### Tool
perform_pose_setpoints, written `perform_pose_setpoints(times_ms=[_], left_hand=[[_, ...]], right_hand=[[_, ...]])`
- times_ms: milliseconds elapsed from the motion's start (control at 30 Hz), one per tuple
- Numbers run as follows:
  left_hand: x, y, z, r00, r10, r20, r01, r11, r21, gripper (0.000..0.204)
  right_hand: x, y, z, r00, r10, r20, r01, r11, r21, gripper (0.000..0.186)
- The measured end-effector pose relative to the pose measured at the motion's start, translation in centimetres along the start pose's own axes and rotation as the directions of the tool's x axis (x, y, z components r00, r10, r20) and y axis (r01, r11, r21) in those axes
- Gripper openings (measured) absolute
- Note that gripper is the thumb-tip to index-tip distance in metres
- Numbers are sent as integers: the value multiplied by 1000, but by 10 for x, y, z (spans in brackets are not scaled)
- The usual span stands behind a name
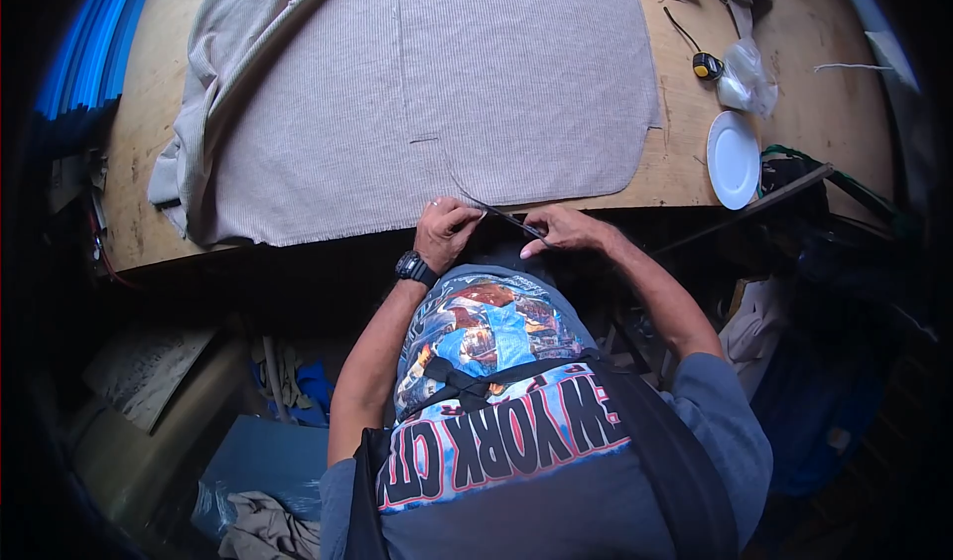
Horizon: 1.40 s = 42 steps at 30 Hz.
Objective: Cutting a specific pattern out of a large piece of upholstery fabric using scissors.
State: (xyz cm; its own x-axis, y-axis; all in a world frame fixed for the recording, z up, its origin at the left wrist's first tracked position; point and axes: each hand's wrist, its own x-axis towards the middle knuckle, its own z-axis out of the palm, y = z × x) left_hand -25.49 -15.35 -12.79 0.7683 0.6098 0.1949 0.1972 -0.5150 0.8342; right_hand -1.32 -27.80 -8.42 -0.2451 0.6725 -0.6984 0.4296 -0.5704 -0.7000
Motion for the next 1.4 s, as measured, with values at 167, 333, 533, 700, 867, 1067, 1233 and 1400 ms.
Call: perform_pose_setpoints(times_ms=[167,333,533,700,867,1067,1233,1400], left_hand=[[1,4,3,1000,-9,-13,9,1000,0,11],[2,7,1,1000,-17,10,17,1000,16,11],[-4,15,-2,999,-53,-7,53,998,-23,11],[-9,17,-5,989,-141,-50,136,985,-104,13],[-14,17,-7,980,-186,-74,175,976,-134,11],[-24,17,-17,932,-335,-141,294,922,-250,9],[-27,15,-23,921,-367,-128,324,907,-269,8],[-28,15,-27,903,-397,-165,331,887,-322,7]], right_hand=[[-5,1,8,995,-65,-80,59,996,-71,58],[-6,3,23,992,-38,-118,40,999,8,54],[5,0,41,986,-42,-159,65,987,148,56],[14,-3,52,980,-2,-198,38,983,179,58],[16,-2,62,961,-40,-274,99,973,207,46],[14,-15,67,968,11,-251,63,956,286,46],[25,-23,66,955,-4,-297,88,958,272,45],[27,-22,77,938,-3,-345,122,938,324,45]])
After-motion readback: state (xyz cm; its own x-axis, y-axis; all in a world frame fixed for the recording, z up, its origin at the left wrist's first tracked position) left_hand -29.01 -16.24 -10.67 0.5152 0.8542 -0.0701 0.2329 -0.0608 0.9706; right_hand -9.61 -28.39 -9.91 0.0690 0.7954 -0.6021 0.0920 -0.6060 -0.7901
